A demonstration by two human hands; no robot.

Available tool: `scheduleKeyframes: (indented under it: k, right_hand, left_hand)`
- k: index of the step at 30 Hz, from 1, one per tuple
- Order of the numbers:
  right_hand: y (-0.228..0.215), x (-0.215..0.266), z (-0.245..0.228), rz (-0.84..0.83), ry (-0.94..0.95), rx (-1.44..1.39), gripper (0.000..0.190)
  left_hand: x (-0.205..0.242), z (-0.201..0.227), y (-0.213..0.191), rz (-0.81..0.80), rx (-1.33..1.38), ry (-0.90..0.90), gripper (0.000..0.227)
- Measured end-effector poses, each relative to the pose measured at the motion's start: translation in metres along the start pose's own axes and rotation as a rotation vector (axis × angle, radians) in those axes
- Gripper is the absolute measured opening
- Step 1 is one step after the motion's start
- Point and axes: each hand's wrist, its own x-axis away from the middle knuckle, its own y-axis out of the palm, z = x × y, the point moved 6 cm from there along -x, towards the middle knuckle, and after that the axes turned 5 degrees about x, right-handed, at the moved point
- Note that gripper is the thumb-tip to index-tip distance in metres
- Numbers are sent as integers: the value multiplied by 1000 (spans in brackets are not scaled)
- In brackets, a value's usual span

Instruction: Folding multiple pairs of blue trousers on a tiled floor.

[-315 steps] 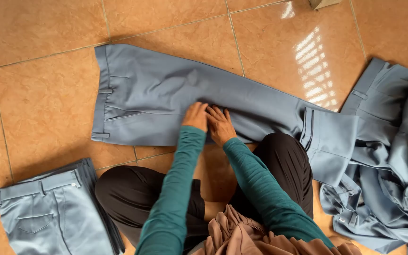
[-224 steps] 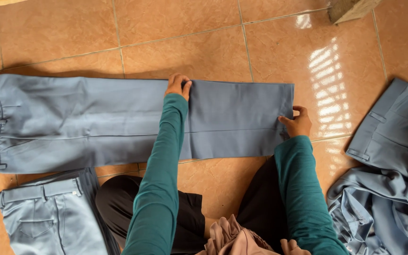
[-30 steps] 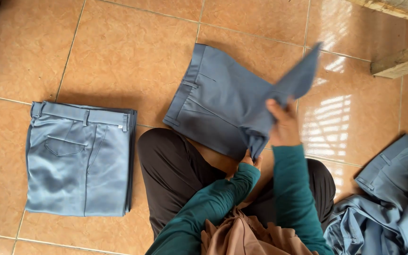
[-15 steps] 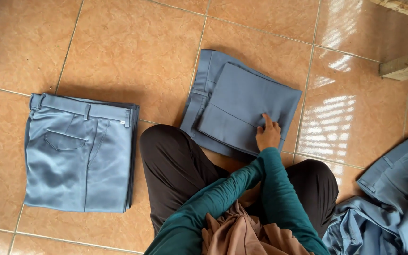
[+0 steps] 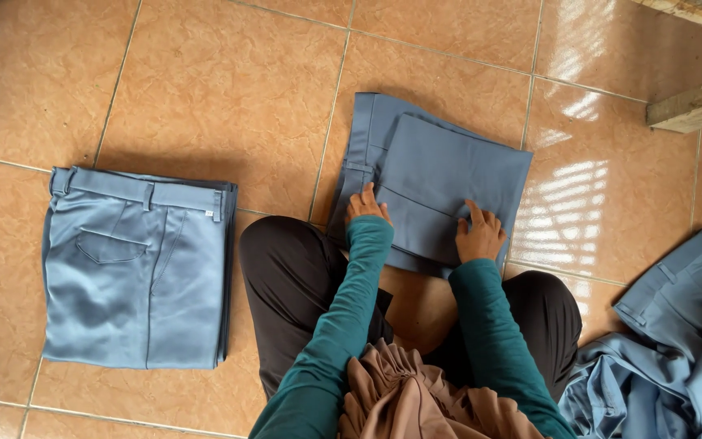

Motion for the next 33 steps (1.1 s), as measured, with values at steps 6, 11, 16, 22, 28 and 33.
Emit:
scheduleKeyframes:
  k: [6,11,16,22,28,33]
  right_hand:
    - [-7,11,-7,97,19,38,47]
    - [5,12,-2,68,24,-12,45]
    - [5,18,-17,28,24,-34,41]
    - [0,12,-62,203,-86,-88,46]
    - [28,6,-91,77,-190,-85,51]
    - [20,-5,-44,54,-120,68,54]
  left_hand:
    - [-9,-15,-10,-251,375,-101,59]
    - [8,-30,-71,-200,251,-129,59]
    - [-8,-45,-43,-97,21,-176,79]
    - [24,57,-36,89,-91,465,57]
    - [8,56,13,-80,-222,477,60]
    - [-7,21,-26,121,-314,140,60]
